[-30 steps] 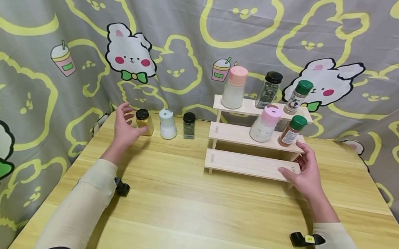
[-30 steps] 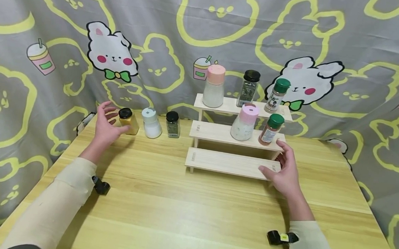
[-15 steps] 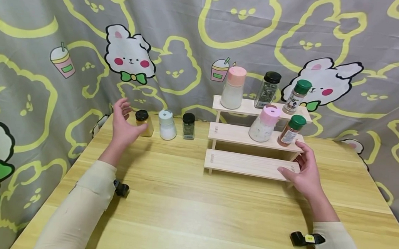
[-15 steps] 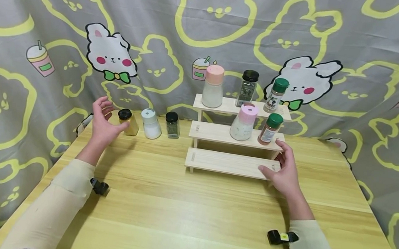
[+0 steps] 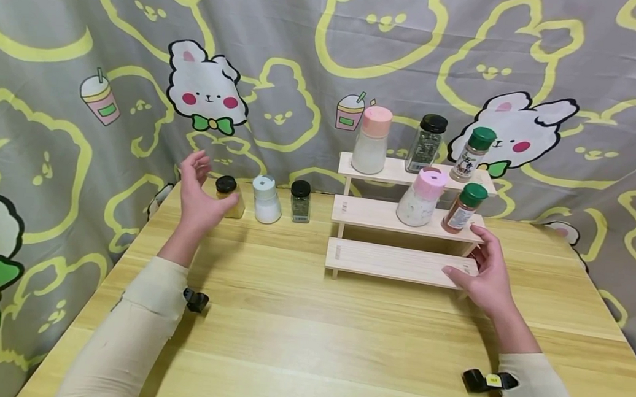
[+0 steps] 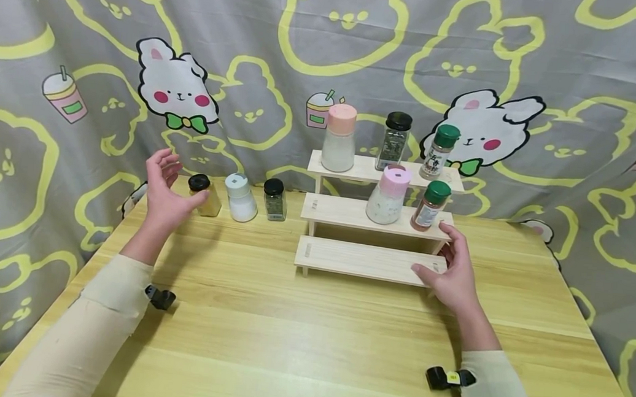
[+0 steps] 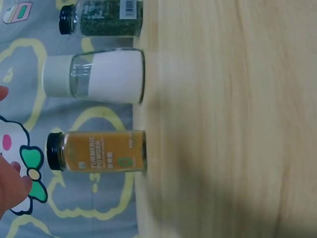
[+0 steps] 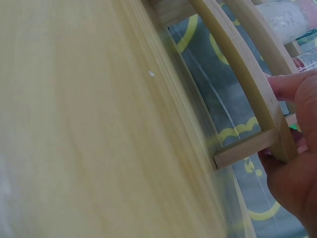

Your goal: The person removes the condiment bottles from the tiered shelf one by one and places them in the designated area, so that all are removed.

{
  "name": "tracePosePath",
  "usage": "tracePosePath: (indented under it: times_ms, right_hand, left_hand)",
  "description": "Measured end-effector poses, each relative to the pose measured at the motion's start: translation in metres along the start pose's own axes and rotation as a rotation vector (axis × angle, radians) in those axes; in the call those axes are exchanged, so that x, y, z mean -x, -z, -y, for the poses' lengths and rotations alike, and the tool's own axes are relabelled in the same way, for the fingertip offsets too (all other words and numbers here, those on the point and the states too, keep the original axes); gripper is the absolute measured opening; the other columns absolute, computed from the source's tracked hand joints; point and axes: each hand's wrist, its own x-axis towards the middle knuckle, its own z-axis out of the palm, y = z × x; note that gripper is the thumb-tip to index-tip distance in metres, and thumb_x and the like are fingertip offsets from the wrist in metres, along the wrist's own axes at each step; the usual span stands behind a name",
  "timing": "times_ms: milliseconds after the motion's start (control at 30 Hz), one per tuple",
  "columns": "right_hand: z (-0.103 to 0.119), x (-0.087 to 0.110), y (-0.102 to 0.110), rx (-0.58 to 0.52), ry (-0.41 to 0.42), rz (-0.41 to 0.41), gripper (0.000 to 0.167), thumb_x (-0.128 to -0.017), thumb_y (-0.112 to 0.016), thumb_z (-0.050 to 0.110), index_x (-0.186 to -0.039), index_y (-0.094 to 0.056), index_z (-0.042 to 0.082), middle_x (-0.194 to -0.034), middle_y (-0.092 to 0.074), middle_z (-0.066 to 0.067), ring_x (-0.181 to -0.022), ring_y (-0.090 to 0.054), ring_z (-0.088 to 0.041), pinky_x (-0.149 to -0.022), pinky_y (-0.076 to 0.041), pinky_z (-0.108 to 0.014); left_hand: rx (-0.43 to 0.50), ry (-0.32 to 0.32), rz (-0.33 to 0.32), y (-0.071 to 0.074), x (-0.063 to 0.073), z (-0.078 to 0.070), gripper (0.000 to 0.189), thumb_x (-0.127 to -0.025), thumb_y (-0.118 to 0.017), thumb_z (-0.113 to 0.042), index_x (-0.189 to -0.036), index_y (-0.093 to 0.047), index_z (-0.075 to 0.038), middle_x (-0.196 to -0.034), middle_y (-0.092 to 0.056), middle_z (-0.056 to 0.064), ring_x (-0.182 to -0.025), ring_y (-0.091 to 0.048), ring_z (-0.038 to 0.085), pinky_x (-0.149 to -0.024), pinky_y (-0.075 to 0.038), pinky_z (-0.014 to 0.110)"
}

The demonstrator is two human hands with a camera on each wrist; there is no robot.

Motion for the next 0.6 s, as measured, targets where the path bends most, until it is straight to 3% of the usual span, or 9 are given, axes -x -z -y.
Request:
tracePosePath:
  times_ms: [267, 433, 600]
  right_hand:
    - [0.001, 0.000, 0.000, 0.004, -0.002, 0.002, 0.103, -0.068, -0.076, -0.025, -0.153, -0.031, 0.009, -0.148, -0.037, -0.013, -0.121, -0.047, -0.025, -0.099, -0.039, -0.017]
    - [0.000, 0.000, 0.000, 0.009, 0.000, 0.002, 0.103, -0.068, -0.076, -0.025, -0.153, -0.030, 0.009, -0.149, -0.037, -0.014, -0.122, -0.046, -0.026, -0.100, -0.038, -0.017]
    - [0.001, 0.000, 0.000, 0.002, 0.006, 0.002, 0.103, -0.067, -0.076, -0.025, -0.153, -0.031, 0.008, -0.148, -0.037, -0.014, -0.122, -0.046, -0.025, -0.101, -0.038, -0.017]
  left_hand:
    - [0.044, -0.063, 0.007, -0.007, -0.002, -0.013, 0.093, -0.069, -0.084, 0.005, -0.144, -0.034, -0.017, -0.137, -0.042, 0.005, -0.127, -0.043, 0.017, -0.112, -0.031, 0.034]
    - [0.091, -0.128, 0.018, -0.014, -0.003, -0.027, 0.093, -0.067, -0.083, 0.009, -0.143, -0.033, -0.010, -0.137, -0.042, 0.008, -0.127, -0.044, 0.021, -0.111, -0.031, 0.033]
    - [0.120, -0.174, 0.031, -0.020, 0.002, -0.057, 0.085, -0.069, -0.079, 0.012, -0.140, -0.034, 0.000, -0.135, -0.043, 0.014, -0.125, -0.043, 0.028, -0.110, -0.032, 0.036]
